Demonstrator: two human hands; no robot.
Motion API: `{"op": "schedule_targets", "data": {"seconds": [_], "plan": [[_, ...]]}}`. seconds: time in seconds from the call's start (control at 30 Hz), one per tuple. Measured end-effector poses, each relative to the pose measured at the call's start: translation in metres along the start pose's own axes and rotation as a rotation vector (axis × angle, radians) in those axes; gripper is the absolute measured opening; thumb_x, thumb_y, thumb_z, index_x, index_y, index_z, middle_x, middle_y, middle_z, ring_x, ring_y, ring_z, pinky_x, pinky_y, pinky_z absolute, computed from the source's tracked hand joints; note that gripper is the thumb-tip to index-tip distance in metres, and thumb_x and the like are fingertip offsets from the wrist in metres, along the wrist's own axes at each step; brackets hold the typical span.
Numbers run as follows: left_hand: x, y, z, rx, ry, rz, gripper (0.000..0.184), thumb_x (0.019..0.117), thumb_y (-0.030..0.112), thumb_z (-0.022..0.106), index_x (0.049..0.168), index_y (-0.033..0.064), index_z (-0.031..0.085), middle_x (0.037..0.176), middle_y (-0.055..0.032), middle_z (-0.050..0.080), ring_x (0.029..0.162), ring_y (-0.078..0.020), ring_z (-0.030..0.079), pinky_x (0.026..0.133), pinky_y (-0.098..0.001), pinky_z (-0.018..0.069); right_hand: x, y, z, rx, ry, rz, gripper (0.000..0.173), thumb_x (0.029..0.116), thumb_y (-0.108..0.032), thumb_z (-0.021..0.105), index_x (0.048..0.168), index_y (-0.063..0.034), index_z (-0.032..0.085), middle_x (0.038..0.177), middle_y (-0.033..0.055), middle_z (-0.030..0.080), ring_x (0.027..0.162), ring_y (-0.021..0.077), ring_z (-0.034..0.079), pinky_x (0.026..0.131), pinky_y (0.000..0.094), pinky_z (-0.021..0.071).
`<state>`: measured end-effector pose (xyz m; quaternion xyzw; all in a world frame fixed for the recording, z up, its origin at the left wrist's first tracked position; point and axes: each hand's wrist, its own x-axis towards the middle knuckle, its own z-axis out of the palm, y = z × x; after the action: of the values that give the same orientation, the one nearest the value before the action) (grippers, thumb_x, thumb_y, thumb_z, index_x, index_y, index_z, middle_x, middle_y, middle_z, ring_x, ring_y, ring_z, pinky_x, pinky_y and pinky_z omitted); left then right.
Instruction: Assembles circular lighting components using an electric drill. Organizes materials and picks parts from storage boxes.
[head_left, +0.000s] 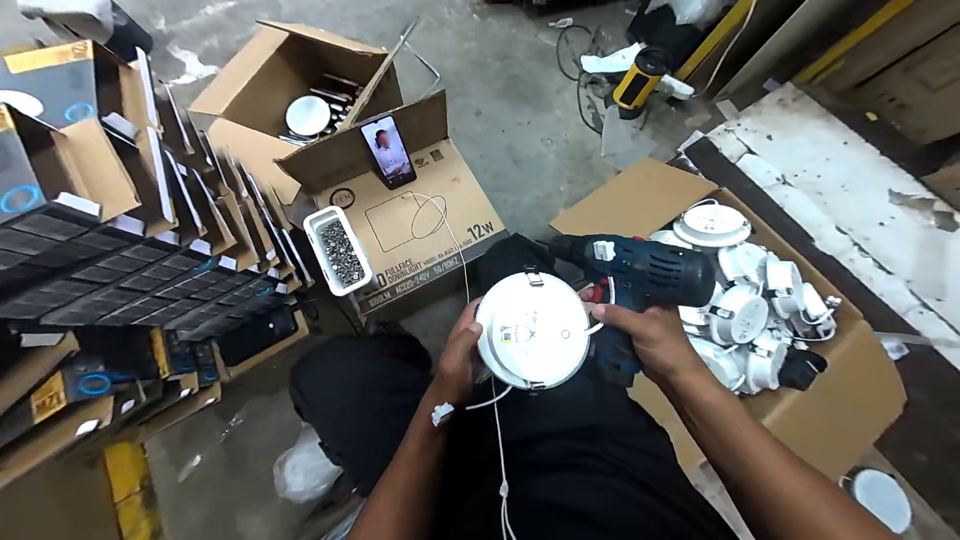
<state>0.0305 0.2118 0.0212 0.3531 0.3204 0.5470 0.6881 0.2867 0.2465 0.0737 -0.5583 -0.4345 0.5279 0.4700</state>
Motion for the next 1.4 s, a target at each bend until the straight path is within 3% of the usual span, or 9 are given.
{"op": "schedule_targets", "data": {"seconds": [0.13, 0.3, 0.47, 0.57, 0.67, 0.77, 0.83, 1.07, 1.4], "plan": [[0.006, 0.006, 0.011, 0.188, 0.062, -0.137, 0.054, 0.1039, 0.034, 0.032, 0.131, -0.0054, 0.057, 0.113, -0.0056, 0.071, 0.105, -0.007, 0.068, 0.097, -0.0289, 0.0561, 0.007, -0.002, -0.009, -0.109, -0.078, -0.001, 0.042, 0.0702, -0.007, 0.079, 0.11, -0.0037, 0.067, 0.098, 0.0108, 0.075, 0.09, 0.0219, 0.074, 0.079, 0.0373, 0.0634], [0.03, 0.015, 0.011, 0.314, 0.031, -0.205, 0.055, 0.1093, 0.036, 0.023, 0.126, -0.0002, 0.061, 0.108, -0.0075, 0.072, 0.101, -0.0108, 0.069, 0.093, -0.0318, 0.0586, 0.016, -0.01, -0.02, -0.296, -0.169, -0.051, 0.038, 0.0693, -0.013, 0.081, 0.105, -0.0093, 0.07, 0.093, 0.0051, 0.076, 0.083, 0.0166, 0.073, 0.073, 0.0347, 0.0631], [0.049, 0.017, 0.012, 0.324, -0.162, -0.253, 0.041, 0.1025, 0.018, 0.055, 0.139, 0.0001, 0.05, 0.112, -0.0122, 0.071, 0.095, -0.0172, 0.071, 0.086, -0.0358, 0.0613, 0.025, -0.015, -0.024, -0.431, -0.23, -0.055, 0.039, 0.0683, -0.015, 0.081, 0.105, -0.0119, 0.07, 0.093, 0.0003, 0.076, 0.083, 0.0113, 0.073, 0.074, 0.0315, 0.0628], [0.053, 0.015, 0.017, 0.336, -0.233, -0.264, 0.045, 0.1024, 0.013, 0.054, 0.145, 0.0015, 0.045, 0.118, -0.0136, 0.068, 0.098, -0.0188, 0.071, 0.087, -0.0372, 0.0614, 0.029, -0.014, -0.019, -0.438, -0.221, -0.031, 0.035, 0.0695, -0.012, 0.08, 0.103, -0.0118, 0.07, 0.089, 0.0005, 0.075, 0.079, 0.0112, 0.072, 0.071, 0.0318, 0.0627], [0.051, 0.01, 0.022, 0.323, -0.192, -0.276, 0.043, 0.1058, 0.025, 0.051, 0.142, 0.002, 0.048, 0.114, -0.0118, 0.07, 0.097, -0.0174, 0.071, 0.087, -0.0358, 0.0614, 0.029, -0.008, -0.012, -0.347, -0.153, -0.009, 0.031, 0.0734, -0.009, 0.079, 0.103, -0.0104, 0.07, 0.09, 0.0032, 0.075, 0.08, 0.015, 0.073, 0.072, 0.0348, 0.0637], [0.043, -0.001, 0.011, 0.265, -0.158, -0.226, 0.08, 0.0876, 0.048, 0.075, 0.141, -0.003, 0.045, 0.115, -0.011, 0.07, 0.099, -0.0168, 0.071, 0.088, -0.0356, 0.0618, 0.031, -0.005, -0.007, -0.233, -0.035, 0.029, 0.033, 0.0739, -0.007, 0.076, 0.106, -0.0062, 0.067, 0.091, 0.0081, 0.075, 0.075, 0.0213, 0.073, 0.068, 0.0383, 0.0637], [0.035, -0.004, 0.009, 0.221, -0.112, -0.247, 0.088, 0.076, 0.035, 0.087, 0.141, -0.0054, 0.044, 0.116, -0.0132, 0.069, 0.101, -0.0196, 0.071, 0.089, -0.0364, 0.0618, 0.035, -0.004, -0.008, -0.198, 0.05, 0.054, 0.034, 0.0751, -0.007, 0.074, 0.108, -0.0066, 0.067, 0.092, 0.0079, 0.075, 0.071, 0.0215, 0.072, 0.064, 0.0372, 0.063], [0.032, -0.006, 0.024, 0.251, -0.03, -0.269, 0.068, 0.0817, 0.019, 0.076, 0.139, -0.0043, 0.047, 0.114, -0.0134, 0.07, 0.098, -0.0196, 0.072, 0.086, -0.0359, 0.0627, 0.032, 0.0, -0.016, -0.234, 0.07, 0.077, 0.038, 0.0741, -0.01, 0.076, 0.11, -0.0063, 0.066, 0.096, 0.0097, 0.076, 0.072, 0.0229, 0.073, 0.065, 0.0382, 0.0634], [0.0, -0.032, 0.03, 0.106, 0.213, -0.124, 0.073, 0.0805, 0.024, 0.072, 0.138, -0.01, 0.042, 0.111, -0.0124, 0.069, 0.095, -0.0161, 0.072, 0.083, -0.0338, 0.0631, 0.01, -0.003, -0.04, -0.15, 0.158, -0.13, 0.054, 0.0733, -0.021, 0.084, 0.12, -0.009, 0.062, 0.101, 0.0065, 0.075, 0.078, 0.0204, 0.073, 0.07, 0.0368, 0.0641]]}}
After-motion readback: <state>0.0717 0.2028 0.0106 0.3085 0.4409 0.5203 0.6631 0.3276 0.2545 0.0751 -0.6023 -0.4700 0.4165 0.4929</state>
